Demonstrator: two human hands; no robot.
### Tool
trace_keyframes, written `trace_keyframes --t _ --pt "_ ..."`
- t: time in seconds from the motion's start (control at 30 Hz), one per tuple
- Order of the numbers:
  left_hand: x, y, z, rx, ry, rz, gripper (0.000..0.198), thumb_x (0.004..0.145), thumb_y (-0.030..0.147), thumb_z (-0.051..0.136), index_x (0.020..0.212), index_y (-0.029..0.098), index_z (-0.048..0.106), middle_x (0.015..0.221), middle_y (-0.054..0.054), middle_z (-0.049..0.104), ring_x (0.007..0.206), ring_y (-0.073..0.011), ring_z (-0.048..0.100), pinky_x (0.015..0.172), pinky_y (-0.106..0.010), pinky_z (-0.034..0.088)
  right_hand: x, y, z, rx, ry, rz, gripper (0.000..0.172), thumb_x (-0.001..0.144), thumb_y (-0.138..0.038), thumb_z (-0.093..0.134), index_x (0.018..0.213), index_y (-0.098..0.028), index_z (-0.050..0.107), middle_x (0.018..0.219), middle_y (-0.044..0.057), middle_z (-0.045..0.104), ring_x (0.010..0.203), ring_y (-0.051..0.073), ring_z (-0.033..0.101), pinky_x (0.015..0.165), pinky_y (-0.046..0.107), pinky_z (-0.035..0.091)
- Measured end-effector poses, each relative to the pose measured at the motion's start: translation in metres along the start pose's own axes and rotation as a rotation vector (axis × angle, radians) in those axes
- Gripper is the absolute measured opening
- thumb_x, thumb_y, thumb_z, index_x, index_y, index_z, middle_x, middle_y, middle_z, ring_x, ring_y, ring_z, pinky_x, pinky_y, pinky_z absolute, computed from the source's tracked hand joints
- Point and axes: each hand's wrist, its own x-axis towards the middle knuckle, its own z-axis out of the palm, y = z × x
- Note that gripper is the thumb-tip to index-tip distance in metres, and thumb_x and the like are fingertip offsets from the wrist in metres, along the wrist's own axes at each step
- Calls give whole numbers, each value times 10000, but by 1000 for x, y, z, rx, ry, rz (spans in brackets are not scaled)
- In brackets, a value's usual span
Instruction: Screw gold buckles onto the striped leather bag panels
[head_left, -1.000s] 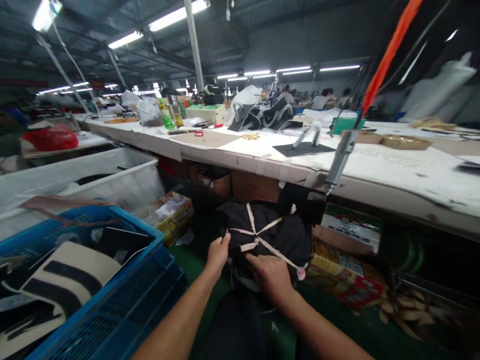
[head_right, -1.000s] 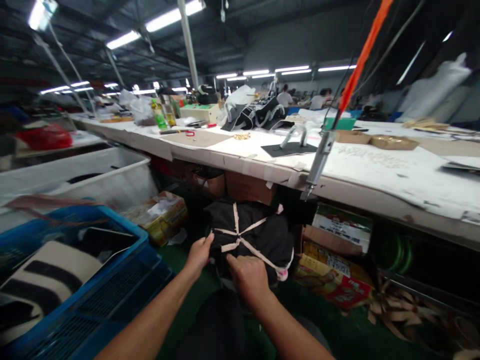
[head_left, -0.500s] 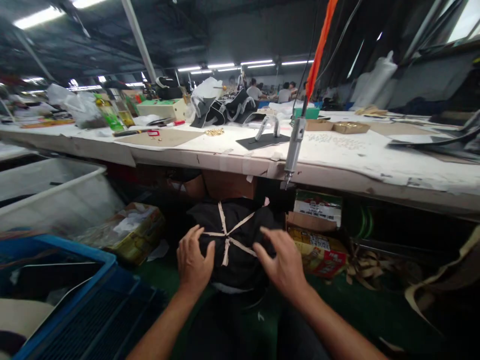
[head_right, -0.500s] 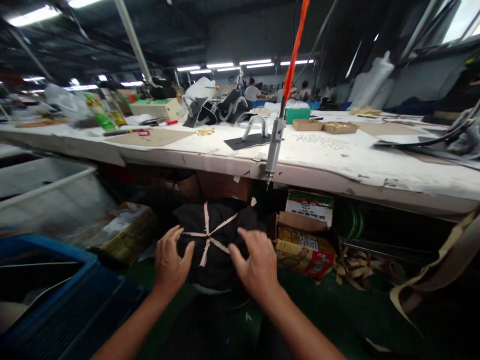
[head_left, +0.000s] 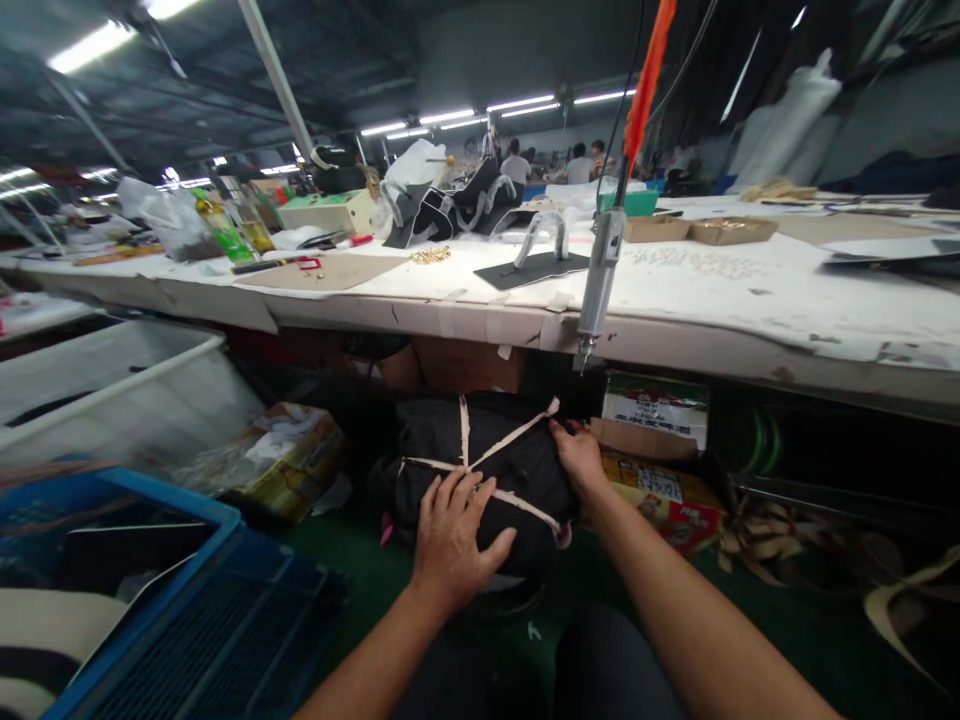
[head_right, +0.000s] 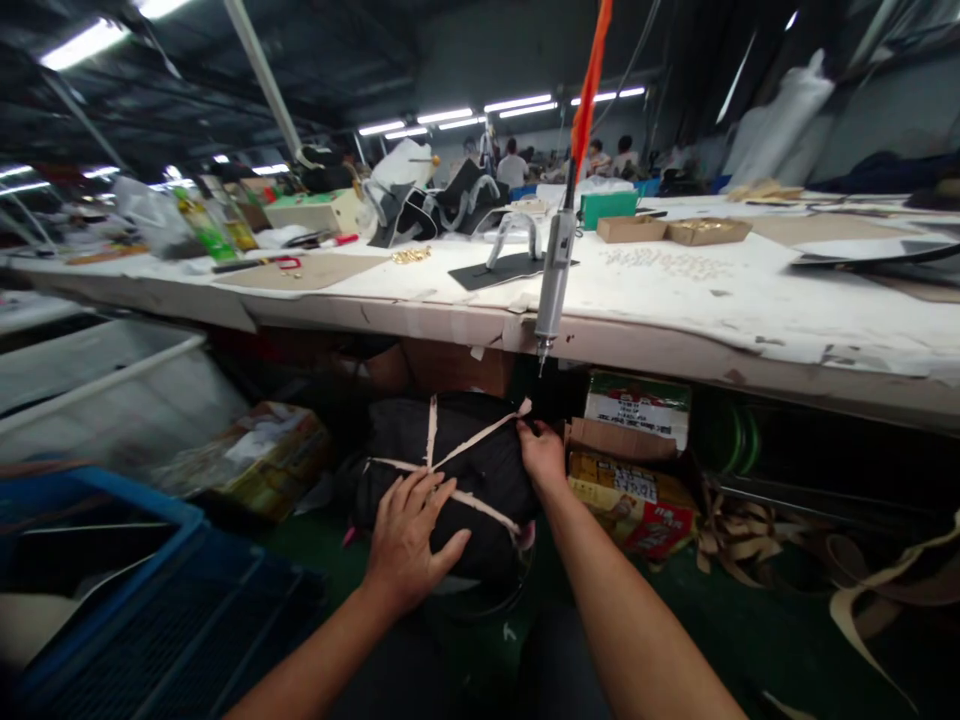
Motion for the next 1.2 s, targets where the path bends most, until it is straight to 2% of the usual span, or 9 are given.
trace_keyframes --t 0.27,0.4,0.5,0.6,0.7,0.73,0.8,0.93,1.2 --pt "-24 0 -4 70 -72 68 840 812 450 753 1567 219 465 1662 -149 417 1537 -408 362 1235 -658 320 -9 4 -19 -66 68 -4 483 983 -476 459 1191 -136 733 1057 169 758 1001 315 720 863 407 544" --pt "-42 3 -12 37 -104 117 886 770 452 779 1563 218 461 1684 -147 375 1552 -411 337 1249 -655 317 -5 -41 -26 -195 113 -201 558 985 -492 517 1421 -155 606 1354 207 630 1274 349 573 1064 474 429" --pt "-50 -6 -19 -46 -71 140 718 848 391 712 1517 235 504 1616 -128 488 1511 -350 423 1254 -592 353 0 -88 6 -294 -4 -396 583 996 -588 532 1444 -222 600 1406 169 606 1349 336 500 1130 473 360" --pt "-52 -34 -25 -137 97 -118 561 926 363 634 1468 251 542 1518 -130 579 1448 -319 492 1206 -545 421 4 -113 49 -401 -119 -424 652 954 -701 549 1385 -224 659 1374 169 624 1303 378 523 1113 547 363" --pt "-45 -76 -27 -330 245 -736 565 916 475 632 1391 172 581 1427 -189 615 1326 -342 582 1108 -528 497 8 -111 74 -467 -116 -377 646 986 -688 488 1391 -216 662 1399 178 601 1314 415 503 1113 607 335" --pt "-41 -89 -26 -428 229 -939 591 911 509 630 1376 148 579 1390 -196 637 1237 -325 640 1046 -492 537 9 -107 77 -484 -104 -371 602 1015 -645 452 1396 -227 659 1408 171 596 1320 411 495 1112 605 331" --pt "-31 -111 -24 -535 159 -1120 587 938 593 572 1274 116 636 1178 -181 736 968 -279 731 832 -408 601 10 -101 77 -513 -87 -372 514 1051 -546 408 1388 -256 665 1395 151 609 1303 389 506 1091 578 351" --pt "-8 -132 -13 -614 58 -1181 639 913 739 547 909 127 731 745 -112 738 647 -247 702 545 -315 511 6 -98 71 -547 -55 -390 472 1048 -465 411 1371 -247 678 1341 145 646 1260 369 530 1056 543 379" --pt "19 -142 22 -438 113 -1167 456 990 556 553 967 147 753 947 -179 776 910 -302 733 736 -341 507 0 -96 71 -561 15 -431 460 1017 -478 435 1280 -227 717 1300 133 665 1234 354 533 1040 501 391"
